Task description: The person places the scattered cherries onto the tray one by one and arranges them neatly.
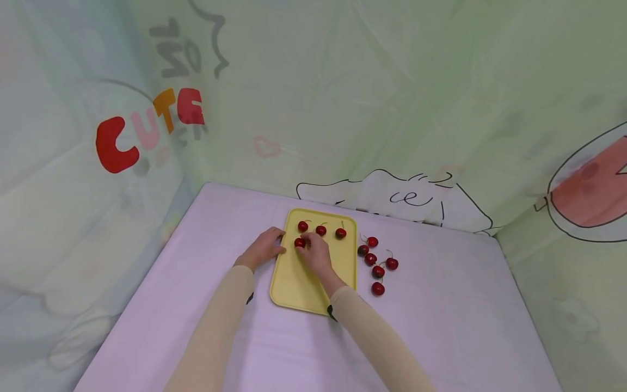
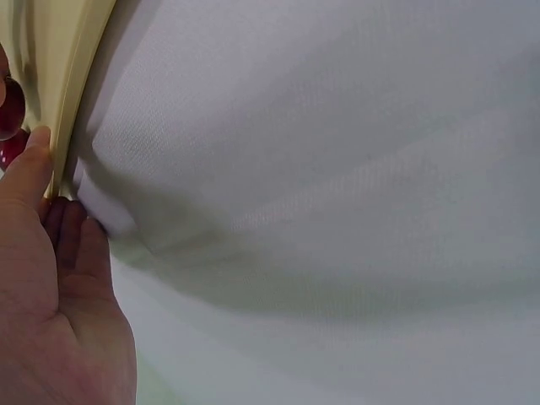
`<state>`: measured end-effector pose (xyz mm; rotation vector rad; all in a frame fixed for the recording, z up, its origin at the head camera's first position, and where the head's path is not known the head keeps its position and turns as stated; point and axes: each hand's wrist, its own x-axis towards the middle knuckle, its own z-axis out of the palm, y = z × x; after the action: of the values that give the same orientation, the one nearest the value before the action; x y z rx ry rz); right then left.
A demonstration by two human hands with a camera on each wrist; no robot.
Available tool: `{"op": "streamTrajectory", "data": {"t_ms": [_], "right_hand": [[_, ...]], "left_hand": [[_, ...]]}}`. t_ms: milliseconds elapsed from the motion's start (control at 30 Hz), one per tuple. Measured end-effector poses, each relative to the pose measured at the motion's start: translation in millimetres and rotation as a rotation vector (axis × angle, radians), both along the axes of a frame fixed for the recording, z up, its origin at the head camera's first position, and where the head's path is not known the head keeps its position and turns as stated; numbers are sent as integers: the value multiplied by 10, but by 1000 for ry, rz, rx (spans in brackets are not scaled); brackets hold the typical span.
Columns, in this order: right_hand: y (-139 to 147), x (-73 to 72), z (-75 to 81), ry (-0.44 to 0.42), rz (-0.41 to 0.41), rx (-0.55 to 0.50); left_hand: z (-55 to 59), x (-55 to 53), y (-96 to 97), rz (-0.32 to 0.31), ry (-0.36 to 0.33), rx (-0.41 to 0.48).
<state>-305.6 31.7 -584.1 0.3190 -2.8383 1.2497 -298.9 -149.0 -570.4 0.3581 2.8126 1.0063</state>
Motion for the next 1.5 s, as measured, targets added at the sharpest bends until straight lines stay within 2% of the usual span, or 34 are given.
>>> {"op": "streamTrajectory", "data": {"t_ms": [133, 333, 733, 967, 1133, 1300, 1500], "right_hand": [[-18, -2, -25, -12, -3, 10], [-53, 4, 19, -35, 5, 31], [-76, -19, 43, -32, 12, 59], [-2, 60, 163, -9, 39, 21], [150, 181, 314, -20, 35, -67], [413, 261, 374, -31, -13, -150], [825, 349, 423, -35, -87, -160]], "left_hand": [[0, 4, 0, 0, 3, 3], [-16, -1, -7, 1, -1, -7], [-44, -34, -11, 2, -12, -2], [-56, -37, -17, 0, -13, -3], [-71, -36, -7, 2, -32, -10], [-54, -32, -9, 2, -51, -12], [-48, -41, -21, -6, -47, -8]]}}
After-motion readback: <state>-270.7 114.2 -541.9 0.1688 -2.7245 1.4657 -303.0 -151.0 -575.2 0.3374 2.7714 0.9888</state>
